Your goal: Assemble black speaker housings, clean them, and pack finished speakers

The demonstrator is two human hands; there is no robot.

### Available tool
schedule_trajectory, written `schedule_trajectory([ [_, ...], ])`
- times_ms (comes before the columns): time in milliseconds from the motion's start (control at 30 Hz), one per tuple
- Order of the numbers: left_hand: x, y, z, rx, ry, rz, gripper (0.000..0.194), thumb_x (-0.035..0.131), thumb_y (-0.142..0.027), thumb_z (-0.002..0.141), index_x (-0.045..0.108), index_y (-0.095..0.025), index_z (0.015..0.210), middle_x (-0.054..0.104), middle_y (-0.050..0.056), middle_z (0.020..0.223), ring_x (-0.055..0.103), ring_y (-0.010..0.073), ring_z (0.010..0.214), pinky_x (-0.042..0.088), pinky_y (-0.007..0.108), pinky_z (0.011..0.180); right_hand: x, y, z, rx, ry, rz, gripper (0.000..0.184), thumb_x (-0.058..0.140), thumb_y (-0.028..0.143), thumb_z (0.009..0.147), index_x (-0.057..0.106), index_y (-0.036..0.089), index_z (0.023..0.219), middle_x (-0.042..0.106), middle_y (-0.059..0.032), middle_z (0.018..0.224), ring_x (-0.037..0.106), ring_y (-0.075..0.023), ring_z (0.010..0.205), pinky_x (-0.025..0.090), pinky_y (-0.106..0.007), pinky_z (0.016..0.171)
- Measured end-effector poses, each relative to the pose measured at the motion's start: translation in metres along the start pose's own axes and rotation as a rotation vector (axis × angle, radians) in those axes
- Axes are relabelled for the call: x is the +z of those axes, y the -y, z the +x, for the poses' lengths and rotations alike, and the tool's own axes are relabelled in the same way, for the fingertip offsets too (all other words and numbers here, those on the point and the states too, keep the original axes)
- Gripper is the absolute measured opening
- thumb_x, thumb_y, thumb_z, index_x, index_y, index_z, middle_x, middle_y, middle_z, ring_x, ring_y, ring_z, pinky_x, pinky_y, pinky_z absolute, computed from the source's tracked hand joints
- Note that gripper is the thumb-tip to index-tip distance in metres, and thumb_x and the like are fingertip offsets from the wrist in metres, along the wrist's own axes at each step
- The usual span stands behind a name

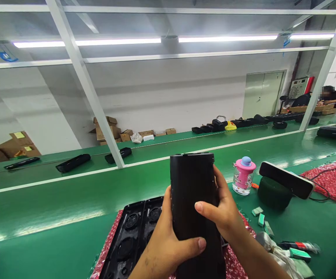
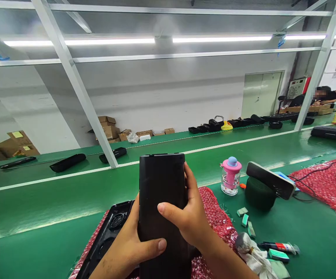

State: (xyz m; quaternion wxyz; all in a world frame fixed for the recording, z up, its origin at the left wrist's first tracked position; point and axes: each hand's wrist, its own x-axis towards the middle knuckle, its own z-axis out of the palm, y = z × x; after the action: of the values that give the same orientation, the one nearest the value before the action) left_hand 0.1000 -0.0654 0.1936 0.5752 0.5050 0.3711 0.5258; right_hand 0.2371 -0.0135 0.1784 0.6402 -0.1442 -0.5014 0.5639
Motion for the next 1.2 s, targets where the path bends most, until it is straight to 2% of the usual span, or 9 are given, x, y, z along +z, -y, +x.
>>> schedule_trajectory([
  [100, 0.002, -0.002, -0.002, -0.012, 0.019, -0.028, 0.109, 0.088, -0.027, 0.059, 0.023, -0.028, 0.146, 0.063, 0.013, 0.129, 0.066, 0.0352, 0.111, 0.056, 0.046, 0.092, 0.004, -0.001, -0.004, -0.015, 0.023, -0.002, 0.083, 0.078, 0.027, 0.076, 0.031, 0.041, 0.143, 0.055, -0.0021, 0.138, 0.06, -0.0241, 0.123, 0.054, -0.044, 0.104],
  [267, 0.004, -0.004, -0.005, 0.001, -0.054, -0.001, 0.107, 0.088, -0.028, 0.057, 0.027, -0.028, 0.146, 0.064, 0.011, 0.128, 0.066, 0.0329, 0.11, 0.058, 0.038, 0.085, 0.009, -0.002, -0.009, -0.031, 0.007, -0.036, 0.085, 0.075, 0.027, 0.079, 0.025, 0.04, 0.146, 0.054, -0.0037, 0.141, 0.059, -0.0242, 0.125, 0.051, -0.046, 0.107],
  [567, 0.01, 0.003, -0.006, 0.021, -0.195, 0.03, 0.108, 0.088, -0.042, 0.059, 0.029, -0.024, 0.147, 0.061, 0.013, 0.134, 0.062, 0.0328, 0.118, 0.055, 0.038, 0.089, 0.007, 0.002, -0.009, -0.048, -0.005, -0.117, 0.085, 0.074, 0.03, 0.077, 0.025, 0.036, 0.146, 0.052, -0.0062, 0.143, 0.056, -0.0261, 0.128, 0.048, -0.049, 0.109],
  [700, 0.014, 0.003, -0.004, 0.047, -0.236, 0.005, 0.102, 0.087, -0.045, 0.061, 0.034, -0.022, 0.145, 0.062, 0.013, 0.132, 0.063, 0.0319, 0.116, 0.056, 0.037, 0.088, 0.007, 0.002, -0.007, -0.042, -0.004, -0.144, 0.087, 0.072, 0.028, 0.077, 0.022, 0.035, 0.149, 0.049, -0.007, 0.146, 0.051, -0.0274, 0.133, 0.042, -0.052, 0.114],
  [767, 0.017, 0.004, -0.004, 0.064, -0.267, 0.01, 0.099, 0.087, -0.046, 0.06, 0.037, -0.022, 0.143, 0.064, 0.012, 0.129, 0.063, 0.0316, 0.115, 0.056, 0.037, 0.089, 0.006, 0.003, -0.008, -0.025, 0.018, -0.135, 0.089, 0.071, 0.027, 0.079, 0.019, 0.037, 0.15, 0.047, -0.0065, 0.148, 0.048, -0.0274, 0.136, 0.039, -0.053, 0.116],
  [933, 0.019, 0.005, -0.004, 0.058, -0.306, 0.023, 0.098, 0.088, -0.047, 0.058, 0.041, -0.024, 0.141, 0.065, 0.01, 0.129, 0.064, 0.0335, 0.114, 0.058, 0.038, 0.087, 0.004, 0.009, -0.009, -0.01, 0.098, -0.127, 0.093, 0.071, 0.025, 0.078, 0.016, 0.039, 0.152, 0.043, -0.0047, 0.151, 0.048, -0.0275, 0.136, 0.041, -0.052, 0.114],
  [1067, 0.016, 0.005, -0.001, 0.028, -0.325, 0.055, 0.098, 0.088, -0.047, 0.057, 0.043, -0.021, 0.14, 0.065, 0.013, 0.127, 0.064, 0.0344, 0.112, 0.059, 0.039, 0.087, 0.005, 0.014, -0.004, 0.039, 0.072, -0.22, 0.101, 0.072, 0.027, 0.072, 0.012, 0.032, 0.153, 0.038, -0.0096, 0.153, 0.042, -0.0308, 0.139, 0.034, -0.057, 0.117],
  [1200, 0.012, 0.004, 0.002, -0.012, -0.332, 0.082, 0.102, 0.088, -0.049, 0.057, 0.04, -0.021, 0.142, 0.065, 0.012, 0.126, 0.065, 0.0349, 0.111, 0.058, 0.04, 0.087, 0.007, 0.013, -0.001, 0.081, 0.02, -0.192, 0.101, 0.073, 0.027, 0.067, 0.014, 0.031, 0.15, 0.034, -0.0112, 0.154, 0.041, -0.0316, 0.139, 0.031, -0.058, 0.118],
])
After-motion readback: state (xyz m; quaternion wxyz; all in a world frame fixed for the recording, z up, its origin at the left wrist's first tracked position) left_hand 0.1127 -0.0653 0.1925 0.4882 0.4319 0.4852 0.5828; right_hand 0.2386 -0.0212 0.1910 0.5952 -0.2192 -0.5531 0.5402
